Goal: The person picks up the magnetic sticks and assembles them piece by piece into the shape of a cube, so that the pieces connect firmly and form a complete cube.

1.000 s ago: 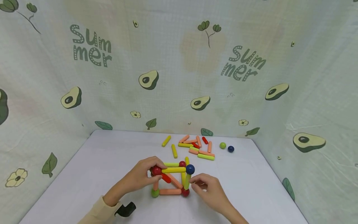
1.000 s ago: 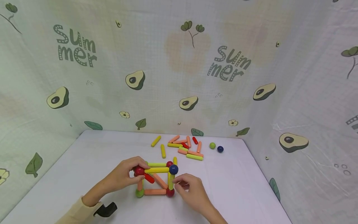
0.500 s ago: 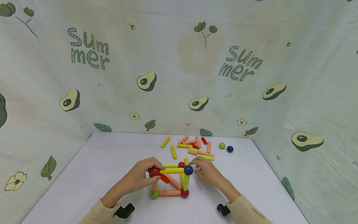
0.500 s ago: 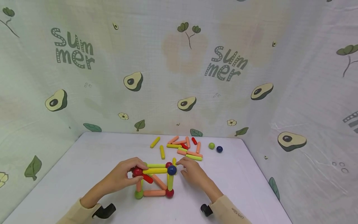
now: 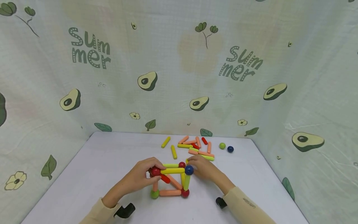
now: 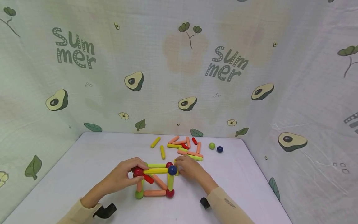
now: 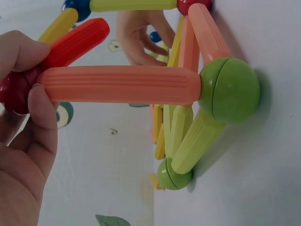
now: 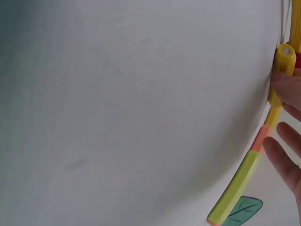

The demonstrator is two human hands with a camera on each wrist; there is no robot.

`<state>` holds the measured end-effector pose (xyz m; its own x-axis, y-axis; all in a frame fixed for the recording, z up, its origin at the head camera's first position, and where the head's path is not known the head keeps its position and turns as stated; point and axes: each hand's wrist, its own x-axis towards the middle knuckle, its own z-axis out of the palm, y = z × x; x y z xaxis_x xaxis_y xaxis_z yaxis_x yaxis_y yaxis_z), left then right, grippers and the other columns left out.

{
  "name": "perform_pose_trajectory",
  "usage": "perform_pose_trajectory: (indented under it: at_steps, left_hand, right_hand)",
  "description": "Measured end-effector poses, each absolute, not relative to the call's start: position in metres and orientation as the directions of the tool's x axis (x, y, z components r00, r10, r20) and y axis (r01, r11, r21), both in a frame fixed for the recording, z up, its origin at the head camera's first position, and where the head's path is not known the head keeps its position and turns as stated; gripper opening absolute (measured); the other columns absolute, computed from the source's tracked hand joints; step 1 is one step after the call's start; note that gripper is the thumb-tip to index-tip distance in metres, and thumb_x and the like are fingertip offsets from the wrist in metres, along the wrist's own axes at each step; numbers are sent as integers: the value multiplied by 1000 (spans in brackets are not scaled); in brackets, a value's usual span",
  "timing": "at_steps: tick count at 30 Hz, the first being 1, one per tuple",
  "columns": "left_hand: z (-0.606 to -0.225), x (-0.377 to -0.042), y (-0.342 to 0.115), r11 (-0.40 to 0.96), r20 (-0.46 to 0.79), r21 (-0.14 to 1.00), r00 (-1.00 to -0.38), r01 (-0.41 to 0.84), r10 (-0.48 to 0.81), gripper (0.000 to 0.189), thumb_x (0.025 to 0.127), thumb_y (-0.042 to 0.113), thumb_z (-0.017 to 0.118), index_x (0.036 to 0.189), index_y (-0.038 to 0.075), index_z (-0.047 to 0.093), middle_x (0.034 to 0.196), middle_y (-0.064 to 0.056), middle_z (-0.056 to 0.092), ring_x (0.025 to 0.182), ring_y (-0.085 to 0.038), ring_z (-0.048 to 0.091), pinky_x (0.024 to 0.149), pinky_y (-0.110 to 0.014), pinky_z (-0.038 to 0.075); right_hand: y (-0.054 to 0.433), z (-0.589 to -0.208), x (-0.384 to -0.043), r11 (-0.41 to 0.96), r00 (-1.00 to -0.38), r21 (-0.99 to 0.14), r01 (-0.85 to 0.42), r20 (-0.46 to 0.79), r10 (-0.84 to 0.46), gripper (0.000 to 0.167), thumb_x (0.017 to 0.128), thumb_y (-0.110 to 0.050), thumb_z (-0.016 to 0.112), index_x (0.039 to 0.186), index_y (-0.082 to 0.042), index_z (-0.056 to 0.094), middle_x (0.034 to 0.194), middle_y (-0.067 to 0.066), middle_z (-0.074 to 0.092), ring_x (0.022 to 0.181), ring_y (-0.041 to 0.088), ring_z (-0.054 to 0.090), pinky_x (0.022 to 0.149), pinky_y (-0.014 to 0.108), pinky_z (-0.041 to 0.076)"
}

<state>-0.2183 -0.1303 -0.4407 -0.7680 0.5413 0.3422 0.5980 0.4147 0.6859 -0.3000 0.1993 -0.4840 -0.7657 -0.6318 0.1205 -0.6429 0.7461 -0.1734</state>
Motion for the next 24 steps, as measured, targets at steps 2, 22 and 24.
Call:
perform_pose_trajectory:
  at_steps: [2, 22, 24]
  left_hand:
    - [-441, -219, -130, 417, 341, 686, -770, 597, 540, 38, 92, 7, 82, 121, 28, 69, 118, 13, 68, 98, -10, 63, 81, -25, 59]
    - [-440, -219, -130, 404, 359, 682, -761, 609, 540, 38, 93, 7, 82, 122, 29, 69, 119, 13, 69, 95, -10, 62, 77, -25, 58]
    - [-440, -219, -130, 404, 355, 685, -763, 606, 541, 39, 93, 7, 81, 122, 29, 69, 119, 13, 69, 95, -10, 62, 77, -25, 58]
  right_hand:
    - [201, -484, -299, 745, -757, -137, -653, 127, -641, 31, 92, -17, 86, 122, -17, 79, 134, 2, 70, 132, 24, 60, 107, 41, 54]
    - [233, -464, -243, 758, -834, -389, -524, 52, -550, 16, 96, -17, 81, 111, -20, 79, 91, -17, 69, 80, 2, 57, 76, 25, 57]
    - [233, -460, -232, 741, -837, -444, -504, 40, -546, 17, 96, -18, 80, 112, -20, 79, 92, -18, 68, 79, 2, 57, 75, 24, 56]
